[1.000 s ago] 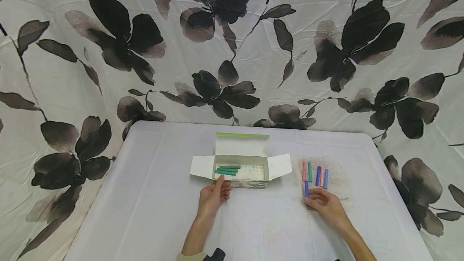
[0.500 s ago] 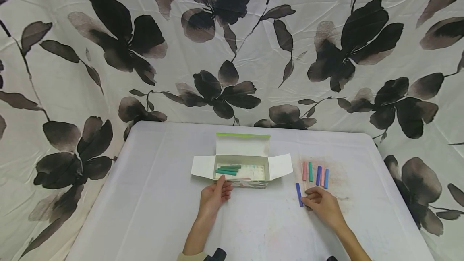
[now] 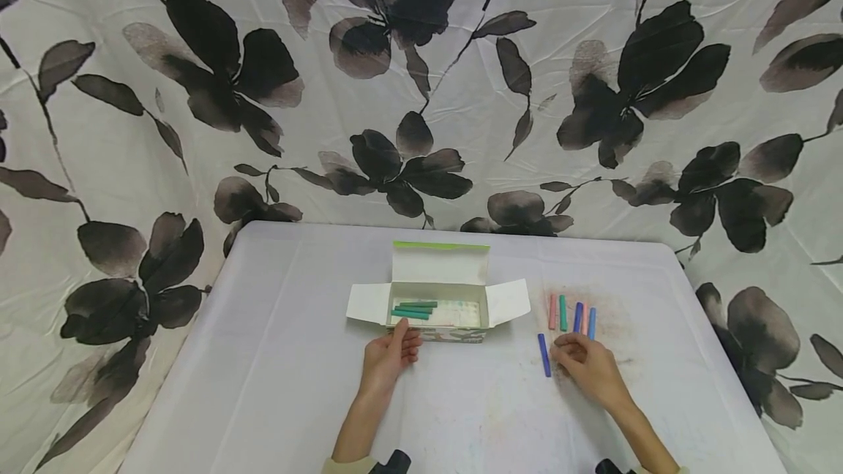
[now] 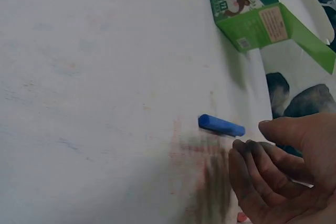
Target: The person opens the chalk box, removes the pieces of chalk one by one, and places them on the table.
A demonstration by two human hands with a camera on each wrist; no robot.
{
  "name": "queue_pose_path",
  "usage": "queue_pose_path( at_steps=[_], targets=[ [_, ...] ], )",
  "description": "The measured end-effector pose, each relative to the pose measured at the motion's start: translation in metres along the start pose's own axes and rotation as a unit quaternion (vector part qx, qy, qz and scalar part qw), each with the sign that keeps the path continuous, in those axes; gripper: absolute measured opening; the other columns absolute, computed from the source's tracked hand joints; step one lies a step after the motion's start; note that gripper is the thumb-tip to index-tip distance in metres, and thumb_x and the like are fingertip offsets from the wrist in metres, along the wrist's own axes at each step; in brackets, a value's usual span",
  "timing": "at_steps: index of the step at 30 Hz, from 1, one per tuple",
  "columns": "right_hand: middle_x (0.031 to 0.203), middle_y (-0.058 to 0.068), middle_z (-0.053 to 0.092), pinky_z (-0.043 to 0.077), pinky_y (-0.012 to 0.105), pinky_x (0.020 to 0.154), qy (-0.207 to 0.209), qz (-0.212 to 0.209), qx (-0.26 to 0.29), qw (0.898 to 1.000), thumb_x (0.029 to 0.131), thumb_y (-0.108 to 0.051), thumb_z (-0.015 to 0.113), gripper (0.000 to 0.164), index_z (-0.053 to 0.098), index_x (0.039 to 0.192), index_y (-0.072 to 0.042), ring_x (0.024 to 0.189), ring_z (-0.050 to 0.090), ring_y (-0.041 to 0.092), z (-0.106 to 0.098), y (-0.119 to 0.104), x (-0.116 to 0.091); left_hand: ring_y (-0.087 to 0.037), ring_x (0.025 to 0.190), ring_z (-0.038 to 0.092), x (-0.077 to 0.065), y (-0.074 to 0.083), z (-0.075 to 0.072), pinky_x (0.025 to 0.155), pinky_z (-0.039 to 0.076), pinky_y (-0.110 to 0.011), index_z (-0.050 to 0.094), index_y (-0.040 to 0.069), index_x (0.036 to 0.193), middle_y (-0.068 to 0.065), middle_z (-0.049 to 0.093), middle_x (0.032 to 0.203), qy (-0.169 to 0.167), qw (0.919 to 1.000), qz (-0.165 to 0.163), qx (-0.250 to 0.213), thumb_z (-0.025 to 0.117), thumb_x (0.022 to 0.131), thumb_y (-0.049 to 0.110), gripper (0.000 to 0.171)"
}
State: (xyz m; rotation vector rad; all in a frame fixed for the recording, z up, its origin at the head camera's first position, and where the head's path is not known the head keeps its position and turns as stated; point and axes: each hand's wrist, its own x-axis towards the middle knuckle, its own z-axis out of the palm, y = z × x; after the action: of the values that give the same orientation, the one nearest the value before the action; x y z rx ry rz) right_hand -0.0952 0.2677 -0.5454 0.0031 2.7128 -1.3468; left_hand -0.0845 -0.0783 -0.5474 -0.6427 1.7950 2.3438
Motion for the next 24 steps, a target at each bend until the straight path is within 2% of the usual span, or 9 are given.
queue_pose_path(
  at_steps=[6, 13, 18, 24],
  targets=[
    [0.097, 0.007, 0.073, 0.057, 0.024, 0.078, 0.036, -0.055, -0.027, 0.998, 0.100, -0.015, 0.069, 0.022, 0.070, 0.112, 0.003, 0.089, 0.069, 0.019, -0.011, -0.017, 0.007, -0.009, 0.074, 0.061, 0.002, -0.001, 0.000, 0.066, 0.055, -0.019, 0.067, -0.014, 0.113, -0.011, 0.073, 0.093, 0.002, 1.0000, -0.006, -0.002, 0.060, 0.106, 0.037, 0.052],
    [0.099, 0.009, 0.072, 0.053, 0.013, 0.082, 0.056, -0.112, 0.030, 0.992, 0.101, -0.018, 0.069, 0.022, 0.069, 0.113, 0.000, 0.089, 0.068, 0.011, -0.021, -0.046, 0.020, -0.009, 0.075, 0.061, 0.003, -0.002, -0.001, 0.066, 0.055, -0.019, 0.066, -0.015, 0.113, -0.014, 0.073, 0.095, -0.005, 0.9999, -0.009, -0.003, 0.059, 0.106, 0.038, 0.054],
    [0.104, 0.012, 0.071, 0.053, 0.013, 0.083, 0.040, -0.128, 0.071, 0.988, 0.101, -0.021, 0.069, 0.026, 0.068, 0.117, -0.001, 0.092, 0.068, 0.016, -0.023, -0.072, 0.029, -0.009, 0.075, 0.061, 0.002, 0.000, -0.002, 0.066, 0.055, -0.019, 0.066, -0.015, 0.114, -0.013, 0.074, 0.095, -0.007, 0.9999, -0.010, -0.001, 0.060, 0.106, 0.038, 0.054],
    [0.106, 0.012, 0.070, 0.055, 0.016, 0.083, 0.011, -0.147, 0.082, 0.986, 0.101, -0.020, 0.070, 0.027, 0.067, 0.118, -0.001, 0.092, 0.068, 0.015, -0.017, -0.092, 0.045, -0.009, 0.075, 0.061, 0.002, 0.000, -0.002, 0.066, 0.055, -0.019, 0.067, -0.014, 0.114, -0.010, 0.073, 0.092, -0.007, 0.9999, -0.009, 0.000, 0.060, 0.106, 0.038, 0.053]
  ],
)
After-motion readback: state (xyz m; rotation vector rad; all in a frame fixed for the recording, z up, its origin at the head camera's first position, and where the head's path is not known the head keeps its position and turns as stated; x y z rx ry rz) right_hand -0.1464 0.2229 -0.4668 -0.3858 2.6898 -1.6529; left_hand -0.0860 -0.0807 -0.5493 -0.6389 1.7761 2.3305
